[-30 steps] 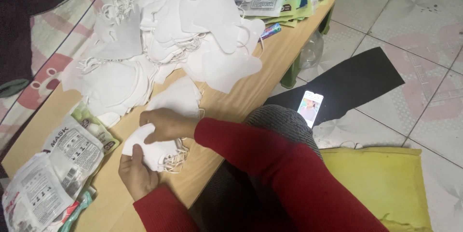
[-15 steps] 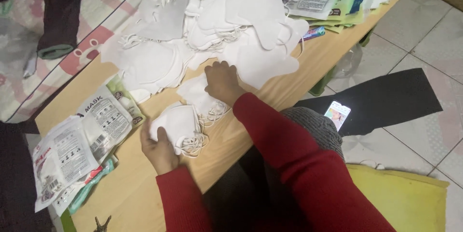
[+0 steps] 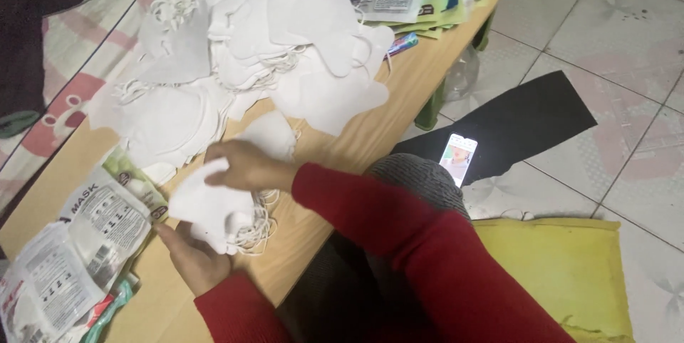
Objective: The person repeatedly picks up white face masks from a pile on a wooden table, folds them by hand, and places them into a growing stack. The person handles the masks one at a time, adjusting the ear loops and aligning the edges before stacking.
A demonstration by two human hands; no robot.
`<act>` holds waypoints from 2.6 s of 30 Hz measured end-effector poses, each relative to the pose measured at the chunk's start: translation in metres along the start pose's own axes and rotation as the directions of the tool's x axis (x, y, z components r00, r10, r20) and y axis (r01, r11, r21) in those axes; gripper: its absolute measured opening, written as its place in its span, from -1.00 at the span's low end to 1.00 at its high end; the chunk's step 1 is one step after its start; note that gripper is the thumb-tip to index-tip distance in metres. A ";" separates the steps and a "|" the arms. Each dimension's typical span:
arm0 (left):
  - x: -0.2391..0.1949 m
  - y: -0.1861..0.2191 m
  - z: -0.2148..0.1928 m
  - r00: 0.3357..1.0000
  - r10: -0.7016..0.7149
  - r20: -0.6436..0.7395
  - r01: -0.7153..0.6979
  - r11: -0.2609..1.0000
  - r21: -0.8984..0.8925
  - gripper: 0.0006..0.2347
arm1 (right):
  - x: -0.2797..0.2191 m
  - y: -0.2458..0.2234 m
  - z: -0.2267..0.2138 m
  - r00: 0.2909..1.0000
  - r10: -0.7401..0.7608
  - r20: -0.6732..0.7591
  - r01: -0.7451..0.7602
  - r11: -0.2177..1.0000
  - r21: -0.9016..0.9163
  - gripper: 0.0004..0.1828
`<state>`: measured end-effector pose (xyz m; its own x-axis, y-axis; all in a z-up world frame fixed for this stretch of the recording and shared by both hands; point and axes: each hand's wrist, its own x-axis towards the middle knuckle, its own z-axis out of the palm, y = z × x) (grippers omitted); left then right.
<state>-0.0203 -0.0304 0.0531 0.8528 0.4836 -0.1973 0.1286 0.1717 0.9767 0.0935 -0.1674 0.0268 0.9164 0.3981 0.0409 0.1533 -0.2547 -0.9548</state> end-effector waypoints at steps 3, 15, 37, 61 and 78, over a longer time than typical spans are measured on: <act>0.034 -0.038 -0.029 1.000 -0.001 -0.003 0.001 0.996 -0.088 -0.82 | 0.001 0.019 0.021 0.998 -0.067 0.012 0.067 0.996 -0.058 -0.67; 0.034 -0.034 -0.028 0.987 0.035 -0.154 -0.010 0.987 0.158 -0.90 | 0.007 0.032 -0.044 0.962 0.104 -0.252 -0.251 0.698 -0.670 -0.38; 0.018 -0.033 -0.004 0.816 0.573 -0.072 -0.397 0.646 0.652 -0.74 | -0.001 0.016 -0.040 0.910 -0.272 -0.312 -0.076 0.630 -0.773 -0.90; 0.015 -0.018 -0.018 0.992 0.037 0.117 -0.036 0.999 -0.008 -0.46 | -0.007 0.018 0.031 0.994 -0.104 0.018 0.104 0.995 -0.007 -0.49; 0.016 -0.019 -0.014 0.997 0.020 -0.073 -0.015 0.998 0.066 -0.75 | 0.002 0.025 -0.041 0.959 0.131 -0.251 -0.267 0.712 -0.650 -0.51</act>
<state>-0.0160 -0.0138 0.0300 0.8159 0.5482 -0.1838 0.1494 0.1071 0.9830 0.1143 -0.2089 0.0152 0.9918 0.1271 -0.0119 0.1043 -0.8603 -0.4991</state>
